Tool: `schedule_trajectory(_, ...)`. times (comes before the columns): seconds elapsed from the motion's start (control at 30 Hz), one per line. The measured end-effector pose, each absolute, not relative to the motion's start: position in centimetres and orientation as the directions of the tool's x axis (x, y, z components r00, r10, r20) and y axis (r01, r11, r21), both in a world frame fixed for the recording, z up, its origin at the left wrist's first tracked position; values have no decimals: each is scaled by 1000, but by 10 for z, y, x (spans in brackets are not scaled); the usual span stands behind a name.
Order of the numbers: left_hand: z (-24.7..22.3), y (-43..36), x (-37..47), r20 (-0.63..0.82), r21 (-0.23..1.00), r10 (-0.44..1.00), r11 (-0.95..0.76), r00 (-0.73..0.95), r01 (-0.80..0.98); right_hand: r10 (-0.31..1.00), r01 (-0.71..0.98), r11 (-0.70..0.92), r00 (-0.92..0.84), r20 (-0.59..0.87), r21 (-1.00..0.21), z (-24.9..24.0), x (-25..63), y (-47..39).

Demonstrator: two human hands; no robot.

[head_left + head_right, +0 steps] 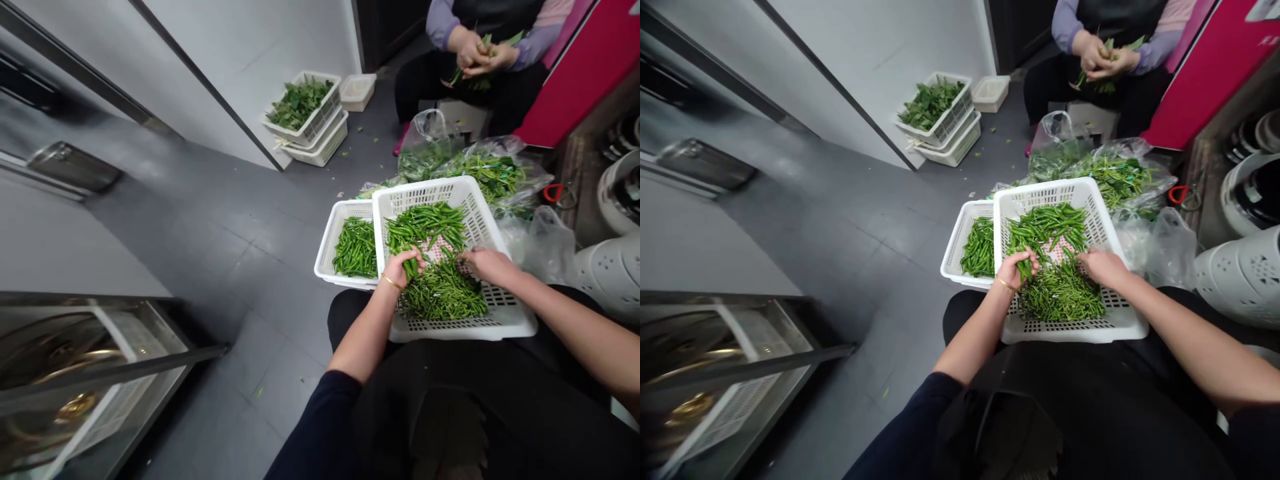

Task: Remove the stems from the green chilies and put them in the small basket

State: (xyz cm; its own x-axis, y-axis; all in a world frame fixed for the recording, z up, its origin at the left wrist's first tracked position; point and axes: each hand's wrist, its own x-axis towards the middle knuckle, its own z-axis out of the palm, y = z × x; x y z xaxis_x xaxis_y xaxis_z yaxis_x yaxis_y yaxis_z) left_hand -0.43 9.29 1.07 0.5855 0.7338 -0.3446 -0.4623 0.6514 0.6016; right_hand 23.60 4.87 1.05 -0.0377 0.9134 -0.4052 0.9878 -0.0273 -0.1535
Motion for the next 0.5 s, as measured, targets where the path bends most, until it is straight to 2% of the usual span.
schedule_trajectory(0.07, 9, 93, -4, -370, 641, 709, 662, 600, -388, 888, 999, -27, 5, -460, -40, 2, 220, 50)
schedule_trajectory(0.17, 6, 90, -2, -398, 695, 699, 653, 594, -301, 843, 995, -96, 91, -530, 17, -6, 195, 56)
schedule_trajectory(0.37, -4, 86, 2, -542, 677, 650, 714, 533, -182, 842, 994, -104, 76, -534, -22, -9, 200, 58)
schedule_trajectory(0.5, -5, 88, 5, -541, 691, 672, 698, 506, -188, 856, 991, -112, 60, -513, -71, -22, 202, 52)
